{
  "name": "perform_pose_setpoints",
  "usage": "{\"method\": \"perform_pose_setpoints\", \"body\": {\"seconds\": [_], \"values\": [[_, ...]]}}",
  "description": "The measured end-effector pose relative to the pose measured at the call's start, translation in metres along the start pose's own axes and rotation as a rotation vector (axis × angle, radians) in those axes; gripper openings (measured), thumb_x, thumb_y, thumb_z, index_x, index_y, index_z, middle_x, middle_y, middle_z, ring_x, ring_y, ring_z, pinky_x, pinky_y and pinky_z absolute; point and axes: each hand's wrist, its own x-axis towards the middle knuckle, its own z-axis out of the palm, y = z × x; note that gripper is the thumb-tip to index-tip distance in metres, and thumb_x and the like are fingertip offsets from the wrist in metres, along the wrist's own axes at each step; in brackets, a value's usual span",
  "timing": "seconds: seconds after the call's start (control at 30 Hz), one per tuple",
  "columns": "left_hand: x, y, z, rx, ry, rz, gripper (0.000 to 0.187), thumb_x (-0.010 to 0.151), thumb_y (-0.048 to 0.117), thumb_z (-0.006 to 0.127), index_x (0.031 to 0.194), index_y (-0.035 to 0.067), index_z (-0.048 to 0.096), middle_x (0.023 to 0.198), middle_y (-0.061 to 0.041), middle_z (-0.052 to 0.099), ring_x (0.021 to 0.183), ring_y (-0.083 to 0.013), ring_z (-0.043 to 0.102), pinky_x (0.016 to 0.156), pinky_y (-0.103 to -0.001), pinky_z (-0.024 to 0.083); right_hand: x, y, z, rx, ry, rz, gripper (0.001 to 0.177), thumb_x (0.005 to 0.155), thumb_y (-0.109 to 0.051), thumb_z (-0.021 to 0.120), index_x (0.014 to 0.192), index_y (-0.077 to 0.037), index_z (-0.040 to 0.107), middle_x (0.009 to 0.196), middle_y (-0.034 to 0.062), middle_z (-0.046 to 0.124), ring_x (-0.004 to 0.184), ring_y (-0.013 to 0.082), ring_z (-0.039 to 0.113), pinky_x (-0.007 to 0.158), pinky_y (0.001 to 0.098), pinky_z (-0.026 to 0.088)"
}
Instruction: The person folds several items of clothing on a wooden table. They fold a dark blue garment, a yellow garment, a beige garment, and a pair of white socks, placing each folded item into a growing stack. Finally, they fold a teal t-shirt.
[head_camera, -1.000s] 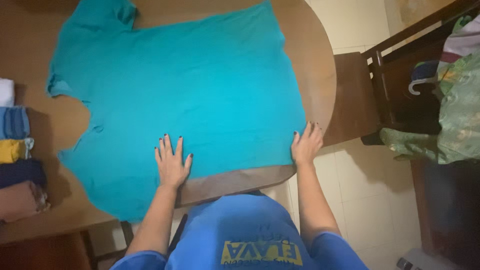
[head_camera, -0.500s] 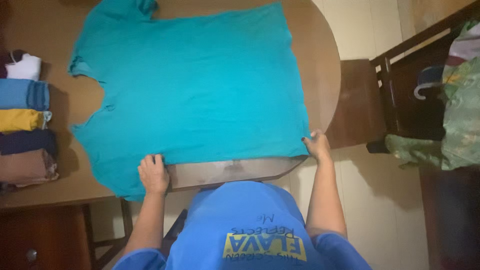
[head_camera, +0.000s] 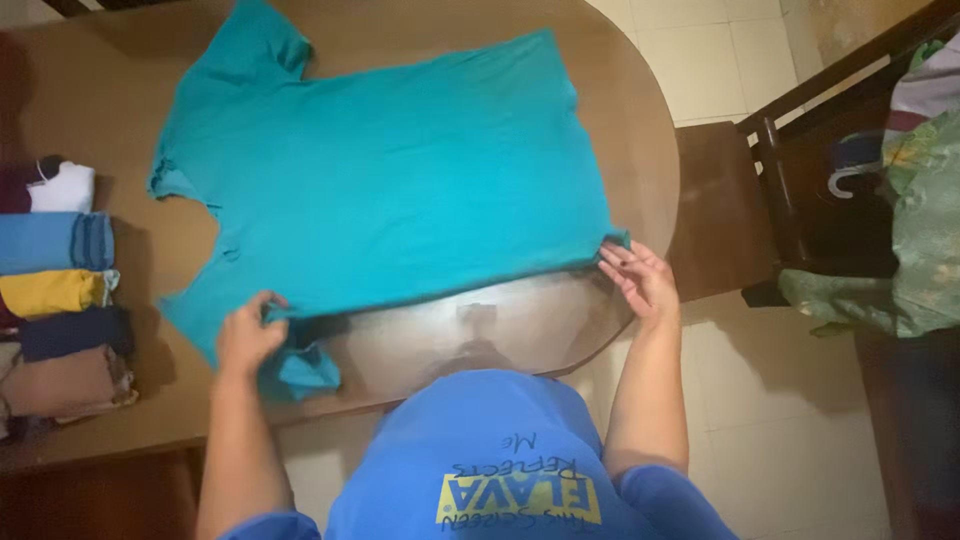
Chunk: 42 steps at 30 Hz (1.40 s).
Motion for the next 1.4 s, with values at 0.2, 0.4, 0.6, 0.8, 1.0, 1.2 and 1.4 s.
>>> {"method": "perform_pose_setpoints", "body": {"seconds": [0.2,0.4,0.6,0.8,1.0,1.2,1.4], "values": [[0.092,0.03,-0.034,0.039,0.03,0.047,0.036,0.074,0.022,0.067,0.109,0.015,0.073,0.082,-0.021,0.07,0.08,-0.04,0.068,0.073,-0.05,0.053,0.072,-0.023,0.041,-0.708,0.403,-0.217,0.021,0.091,-0.016,0.076,0.1,0.003,0.075,0.087,0.0145,0.075,0.078,0.0265,0.07,0.063,0.0367,0.05],[0.172,0.03,-0.014,0.139,-0.025,0.117,0.038,0.077,0.025,0.073,0.113,0.013,0.075,0.091,-0.027,0.073,0.091,-0.0436,0.069,0.082,-0.05,0.055,0.151,-0.026,0.067,-1.129,0.661,-0.341,0.031,0.083,-0.032,0.086,0.086,-0.003,0.075,0.074,0.0133,0.071,0.063,0.023,0.063,0.062,0.0408,0.05],[0.19,0.042,0.01,0.442,-0.04,0.246,0.048,0.084,0.027,0.075,0.13,0.015,0.066,0.126,-0.017,0.071,0.12,-0.0381,0.067,0.097,-0.051,0.055,0.195,-0.005,0.069,-1.339,0.645,-0.321,0.034,0.091,-0.033,0.081,0.096,0.0,0.074,0.086,0.0212,0.069,0.078,0.0369,0.065,0.073,0.0487,0.051],[0.134,0.117,0.065,0.424,0.114,0.603,0.072,0.08,0.019,0.07,0.149,0.015,0.049,0.161,-0.018,0.039,0.153,-0.0419,0.03,0.122,-0.062,0.024,0.182,0.019,0.128,-1.667,0.684,-0.837,0.047,0.091,-0.019,0.067,0.132,0.004,0.061,0.127,0.0303,0.058,0.115,0.0471,0.055,0.098,0.0565,0.045],[0.092,0.176,0.127,0.25,-0.037,0.624,0.071,0.092,0.039,0.062,0.155,0.017,0.039,0.164,-0.017,0.027,0.15,-0.0379,0.026,0.12,-0.061,0.02,0.124,0.091,0.227,-1.814,-0.063,-0.741,0.067,0.092,-0.032,0.063,0.152,-0.01,0.044,0.16,0.0242,0.034,0.148,0.047,0.029,0.116,0.0629,0.025],[0.087,0.155,0.115,0.115,0.015,0.617,0.066,0.091,0.032,0.067,0.152,0.017,0.047,0.162,-0.017,0.032,0.148,-0.0391,0.028,0.119,-0.06,0.022,0.128,0.055,0.166,-1.899,0.217,-0.57,0.07,0.095,-0.041,0.066,0.157,-0.016,0.041,0.164,0.0244,0.03,0.151,0.0476,0.024,0.116,0.0682,0.021],[0.089,0.095,0.06,-0.24,0.415,0.499,0.035,0.084,0.003,0.065,0.119,0.006,0.069,0.139,-0.02,0.062,0.138,-0.0448,0.049,0.112,-0.054,0.04,0.134,0.05,0.192,-1.903,0.285,-0.598,0.063,0.09,-0.029,0.068,0.145,-0.002,0.053,0.149,0.0344,0.043,0.138,0.0532,0.038,0.111,0.061,0.032]]}}
